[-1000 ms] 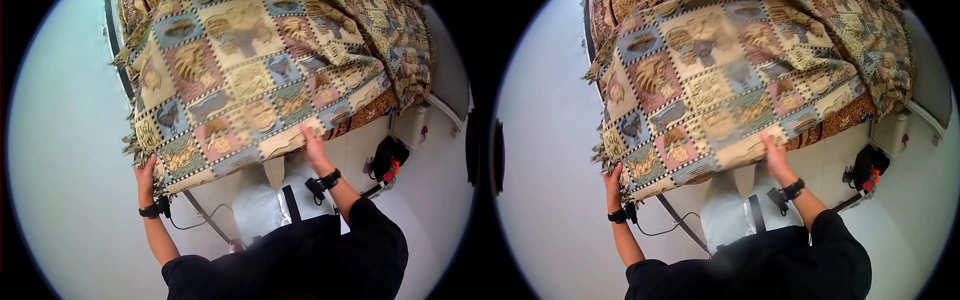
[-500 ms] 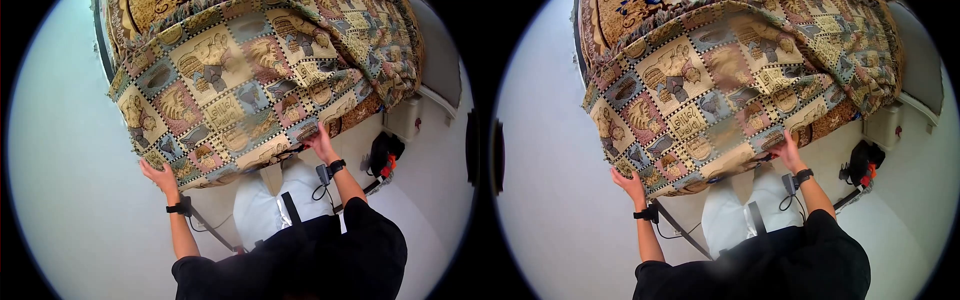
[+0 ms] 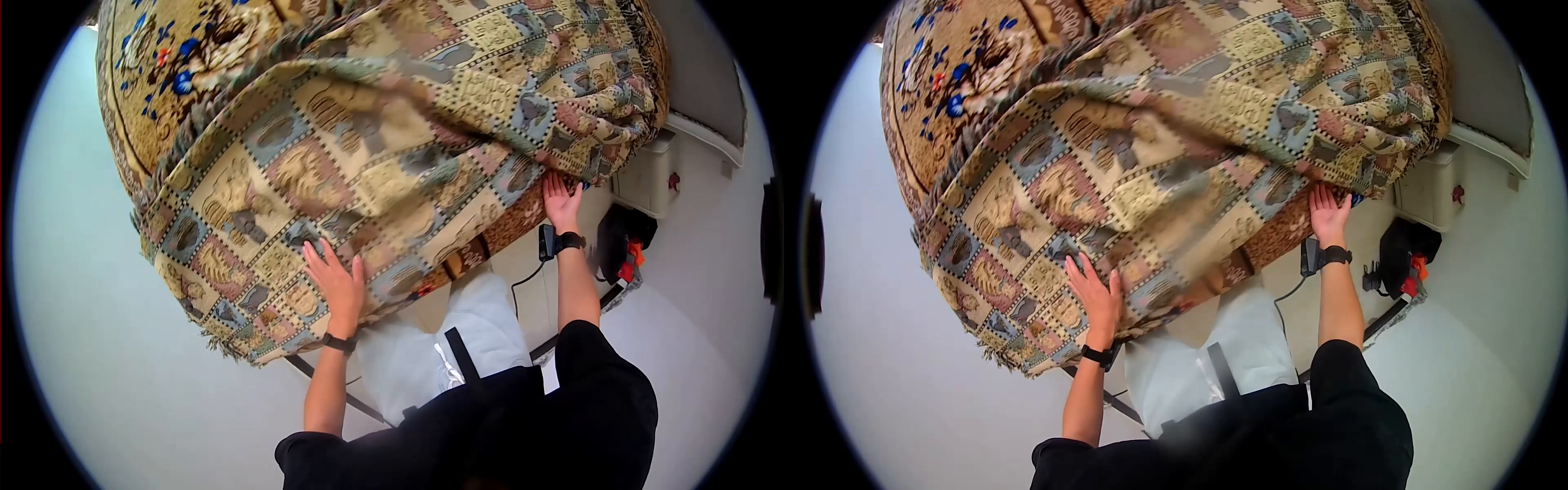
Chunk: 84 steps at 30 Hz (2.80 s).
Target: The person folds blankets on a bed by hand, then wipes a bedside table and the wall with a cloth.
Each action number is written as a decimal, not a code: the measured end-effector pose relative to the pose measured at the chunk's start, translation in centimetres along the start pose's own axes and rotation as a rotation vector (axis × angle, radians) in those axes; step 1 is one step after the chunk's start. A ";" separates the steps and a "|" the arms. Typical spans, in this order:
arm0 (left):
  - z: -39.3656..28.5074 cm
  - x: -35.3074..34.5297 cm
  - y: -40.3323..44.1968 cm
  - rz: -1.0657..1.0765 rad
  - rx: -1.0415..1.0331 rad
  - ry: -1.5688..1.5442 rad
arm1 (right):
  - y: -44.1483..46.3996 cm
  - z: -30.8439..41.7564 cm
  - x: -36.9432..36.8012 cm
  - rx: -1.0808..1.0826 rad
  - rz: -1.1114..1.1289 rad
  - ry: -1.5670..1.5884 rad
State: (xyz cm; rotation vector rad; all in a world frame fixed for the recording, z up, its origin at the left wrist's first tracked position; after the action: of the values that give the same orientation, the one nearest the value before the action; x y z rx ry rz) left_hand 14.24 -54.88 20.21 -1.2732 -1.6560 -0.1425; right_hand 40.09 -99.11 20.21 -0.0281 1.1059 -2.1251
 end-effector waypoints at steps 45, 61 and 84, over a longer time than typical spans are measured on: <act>-25.7 -8.7 10.2 -0.416 0.671 -0.200 | 34.7 33.2 -16.6 0.018 -0.119 -0.607; -71.9 -21.3 23.2 0.143 -0.500 0.019 | 19.7 47.5 7.4 -0.554 0.037 -0.814; -86.9 -21.8 40.2 0.762 -0.400 -0.416 | 29.3 48.9 -3.2 -0.041 0.192 -0.946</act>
State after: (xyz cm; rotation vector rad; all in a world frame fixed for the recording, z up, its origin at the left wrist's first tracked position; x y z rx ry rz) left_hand 98.57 -104.48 28.79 -2.2778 -1.3881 0.2878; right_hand 75.97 -142.17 30.94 -0.8201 0.5402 -1.5903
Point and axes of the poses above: each hand's wrist, its own y-axis towards the middle knuckle, its own x-axis out of the back of the hand, z = x × y, the point moved 1 cm from there along y, towards the middle knuckle, and after that the axes turned 1 degree about z, right-handed, at the moved point
